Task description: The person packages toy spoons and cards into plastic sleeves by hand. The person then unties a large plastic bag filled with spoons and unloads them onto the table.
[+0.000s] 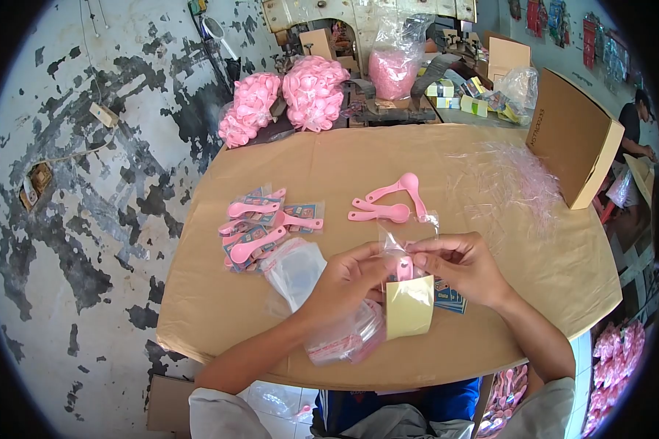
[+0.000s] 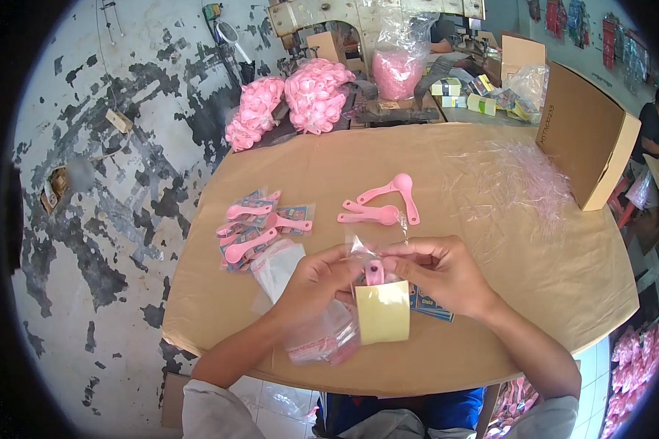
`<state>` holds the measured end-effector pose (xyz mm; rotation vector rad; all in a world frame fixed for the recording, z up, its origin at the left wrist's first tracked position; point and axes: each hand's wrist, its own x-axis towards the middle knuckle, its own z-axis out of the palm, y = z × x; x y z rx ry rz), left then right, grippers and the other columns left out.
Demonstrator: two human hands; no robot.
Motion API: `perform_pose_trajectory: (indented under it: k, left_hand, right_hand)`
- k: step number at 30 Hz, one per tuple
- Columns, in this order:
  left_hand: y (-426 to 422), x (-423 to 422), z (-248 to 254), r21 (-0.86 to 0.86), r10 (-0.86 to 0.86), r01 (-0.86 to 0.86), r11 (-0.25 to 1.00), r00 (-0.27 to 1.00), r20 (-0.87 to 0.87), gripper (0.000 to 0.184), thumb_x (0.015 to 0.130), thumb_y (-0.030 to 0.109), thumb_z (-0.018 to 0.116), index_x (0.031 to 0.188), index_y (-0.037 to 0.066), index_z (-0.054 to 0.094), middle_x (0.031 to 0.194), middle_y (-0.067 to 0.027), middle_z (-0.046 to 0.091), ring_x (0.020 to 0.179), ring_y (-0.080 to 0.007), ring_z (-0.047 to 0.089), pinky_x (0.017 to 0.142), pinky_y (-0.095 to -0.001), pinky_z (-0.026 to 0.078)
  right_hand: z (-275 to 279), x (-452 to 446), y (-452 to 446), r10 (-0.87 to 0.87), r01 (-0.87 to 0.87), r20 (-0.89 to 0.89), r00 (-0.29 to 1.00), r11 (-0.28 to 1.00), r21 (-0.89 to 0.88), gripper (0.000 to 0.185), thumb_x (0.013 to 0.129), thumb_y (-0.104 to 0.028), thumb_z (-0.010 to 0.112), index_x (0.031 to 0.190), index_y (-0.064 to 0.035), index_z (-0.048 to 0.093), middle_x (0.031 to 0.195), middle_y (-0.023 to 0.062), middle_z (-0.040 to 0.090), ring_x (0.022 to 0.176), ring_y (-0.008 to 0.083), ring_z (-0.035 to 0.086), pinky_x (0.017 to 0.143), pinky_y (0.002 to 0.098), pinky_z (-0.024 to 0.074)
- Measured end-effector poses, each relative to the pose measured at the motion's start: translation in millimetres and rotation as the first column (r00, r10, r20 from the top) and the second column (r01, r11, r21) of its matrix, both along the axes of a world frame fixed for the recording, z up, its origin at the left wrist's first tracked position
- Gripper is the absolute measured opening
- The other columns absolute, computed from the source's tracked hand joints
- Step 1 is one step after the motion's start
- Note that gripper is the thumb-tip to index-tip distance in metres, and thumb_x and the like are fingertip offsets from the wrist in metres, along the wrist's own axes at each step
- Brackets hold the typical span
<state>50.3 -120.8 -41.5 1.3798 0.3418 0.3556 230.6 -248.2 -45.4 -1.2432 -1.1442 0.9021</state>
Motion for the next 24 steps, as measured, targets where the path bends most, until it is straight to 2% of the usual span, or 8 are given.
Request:
perform_pose_trajectory:
  k: [2, 5, 9, 11, 14, 21, 24]
  left_hand:
    - [4.7, 0.1, -3.6, 0.076, -0.018, 0.018, 0.997, 1.0, 0.005, 0.028, 0.103, 0.016, 0.052, 0.123, 0.0, 0.062, 0.112, -0.0098, 0.067, 0.094, -0.0164, 0.069, 0.077, -0.0317, 0.06]
    - [10.8, -0.9, -5.5, 0.136, -0.051, 0.044, 0.99, 0.997, 0.053, 0.025, 0.101, 0.013, 0.054, 0.122, 0.0, 0.062, 0.112, -0.0088, 0.067, 0.096, -0.017, 0.068, 0.08, -0.0335, 0.06]
    - [18.1, -3.1, -11.0, 0.13, -0.087, 0.076, 0.989, 0.993, 0.08, 0.02, 0.101, 0.009, 0.051, 0.116, 0.0, 0.063, 0.107, -0.0063, 0.067, 0.095, -0.0148, 0.067, 0.08, -0.0316, 0.059]
    - [17.7, -4.5, -9.8, 0.218, -0.094, 0.063, 0.974, 0.986, 0.135, 0.019, 0.102, 0.009, 0.051, 0.113, 0.0, 0.062, 0.104, -0.0047, 0.067, 0.09, -0.0109, 0.065, 0.076, -0.0274, 0.056]
    - [18.3, -4.7, -11.3, 0.363, -0.099, 0.035, 0.931, 0.982, 0.161, 0.017, 0.101, 0.005, 0.049, 0.11, -0.001, 0.062, 0.102, -0.0042, 0.067, 0.085, -0.0081, 0.063, 0.072, -0.0244, 0.053]
    - [27.3, -7.0, -15.4, 0.593, -0.156, 0.06, 0.803, 0.981, 0.112, 0.016, 0.097, -0.001, 0.047, 0.104, -0.001, 0.061, 0.099, -0.0019, 0.066, 0.076, -0.0068, 0.063, 0.066, -0.0239, 0.052]
    - [23.9, -6.5, -15.0, 0.286, -0.172, 0.112, 0.952, 0.966, 0.192, 0.009, 0.094, -0.001, 0.055, 0.102, 0.001, 0.059, 0.1, -0.0015, 0.065, 0.076, -0.007, 0.064, 0.067, -0.0226, 0.053]
  right_hand:
    - [-2.0, 1.4, 0.8, -0.051, 0.051, 0.034, 0.998, 0.999, -0.013, 0.024, 0.095, -0.01, 0.065, 0.116, 0.0006, 0.069, 0.101, 0.0073, 0.073, 0.091, 0.0079, 0.066, 0.078, 0.025, 0.0556]
    - [-1.0, 1.7, -0.6, -0.014, 0.008, 0.083, 0.996, 0.997, 0.075, 0.022, 0.094, -0.005, 0.064, 0.114, -0.0013, 0.071, 0.098, 0.0071, 0.074, 0.09, 0.011, 0.068, 0.083, 0.0288, 0.0547]
    - [-6.5, 15.8, -0.9, -0.025, -0.085, 0.351, 0.936, 0.952, 0.296, 0.032, 0.083, 0.007, 0.062, 0.109, -0.007, 0.075, 0.09, 0.0078, 0.075, 0.082, 0.0167, 0.067, 0.091, 0.036, 0.0522]
    - [-8.9, 22.6, 0.1, -0.03, -0.146, 0.436, 0.899, 0.92, 0.364, 0.039, 0.075, 0.011, 0.062, 0.105, -0.01, 0.077, 0.085, 0.008, 0.074, 0.079, 0.0204, 0.064, 0.095, 0.0396, 0.0507]
    - [-8.6, 25.6, 1.2, -0.054, -0.202, 0.52, 0.852, 0.884, 0.422, 0.042, 0.067, 0.011, 0.064, 0.101, -0.0109, 0.078, 0.08, 0.0065, 0.072, 0.079, 0.0214, 0.059, 0.096, 0.0418, 0.0513]
    - [-8.6, 25.7, 3.2, -0.084, -0.252, 0.62, 0.78, 0.865, 0.433, 0.042, 0.062, 0.009, 0.064, 0.094, -0.0129, 0.079, 0.075, 0.0043, 0.069, 0.079, 0.0238, 0.058, 0.094, 0.0431, 0.0527]
    - [-10.4, 27.0, 3.9, -0.095, -0.267, 0.649, 0.755, 0.859, 0.436, 0.041, 0.062, 0.01, 0.063, 0.092, -0.0131, 0.079, 0.076, 0.005, 0.068, 0.079, 0.0244, 0.058, 0.093, 0.0415, 0.0531]
